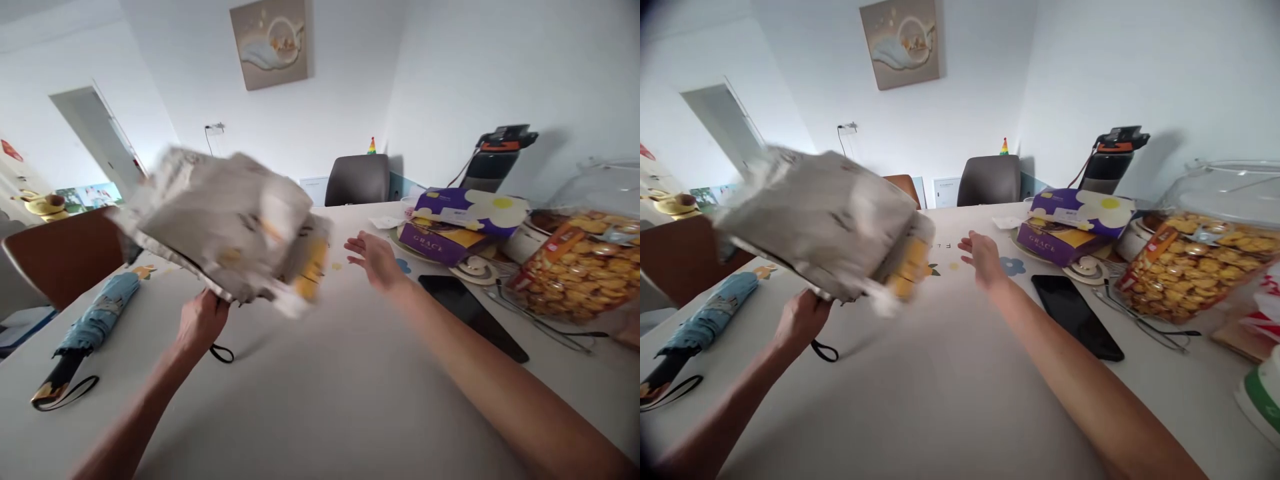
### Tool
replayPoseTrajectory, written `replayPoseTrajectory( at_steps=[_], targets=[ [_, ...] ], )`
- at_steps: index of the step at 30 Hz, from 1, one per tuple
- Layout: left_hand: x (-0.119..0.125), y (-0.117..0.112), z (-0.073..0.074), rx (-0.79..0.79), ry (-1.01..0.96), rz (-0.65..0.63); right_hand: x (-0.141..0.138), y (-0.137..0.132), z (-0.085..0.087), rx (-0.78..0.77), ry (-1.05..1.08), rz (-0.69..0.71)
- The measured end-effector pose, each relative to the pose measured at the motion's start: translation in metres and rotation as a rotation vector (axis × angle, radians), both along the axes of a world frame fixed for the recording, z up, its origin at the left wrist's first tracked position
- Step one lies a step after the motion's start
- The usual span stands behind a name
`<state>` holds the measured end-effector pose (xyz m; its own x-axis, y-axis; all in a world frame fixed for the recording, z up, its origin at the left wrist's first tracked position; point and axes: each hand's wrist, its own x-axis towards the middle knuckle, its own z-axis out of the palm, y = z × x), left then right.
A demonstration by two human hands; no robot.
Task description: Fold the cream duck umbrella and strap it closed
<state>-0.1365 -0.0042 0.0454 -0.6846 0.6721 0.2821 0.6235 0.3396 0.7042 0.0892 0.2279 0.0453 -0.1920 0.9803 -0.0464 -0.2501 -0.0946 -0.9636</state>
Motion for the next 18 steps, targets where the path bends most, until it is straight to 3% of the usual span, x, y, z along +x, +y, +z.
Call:
replayPoseTrajectory(
  at_steps=[1,3,6,9,14,16,18],
  targets=[
    [-0.002,0.003,-0.001,0.017,0.063,-0.004,0.001,0.0,0.002,0.011,0.008,-0.004],
    [0.001,0.005,0.0,0.034,-0.011,-0.063,0.002,0.0,0.007,0.007,0.025,-0.01],
    [0.015,-0.002,0.008,0.108,-0.364,-0.127,0.003,0.002,0.014,0.017,0.03,-0.033],
    [0.031,-0.023,0.027,0.238,-0.79,-0.176,0.006,0.006,0.019,0.081,0.009,-0.068],
    [0.039,-0.063,0.057,0.166,-1.335,-0.491,0.013,0.007,0.032,0.212,0.025,-0.092],
    [0.041,-0.063,0.053,0.114,-1.473,-0.561,0.015,0.007,0.037,0.214,0.022,-0.1],
    [0.047,-0.05,0.037,0.101,-1.551,-0.557,0.018,0.009,0.04,0.204,0.018,-0.105]
  ],
)
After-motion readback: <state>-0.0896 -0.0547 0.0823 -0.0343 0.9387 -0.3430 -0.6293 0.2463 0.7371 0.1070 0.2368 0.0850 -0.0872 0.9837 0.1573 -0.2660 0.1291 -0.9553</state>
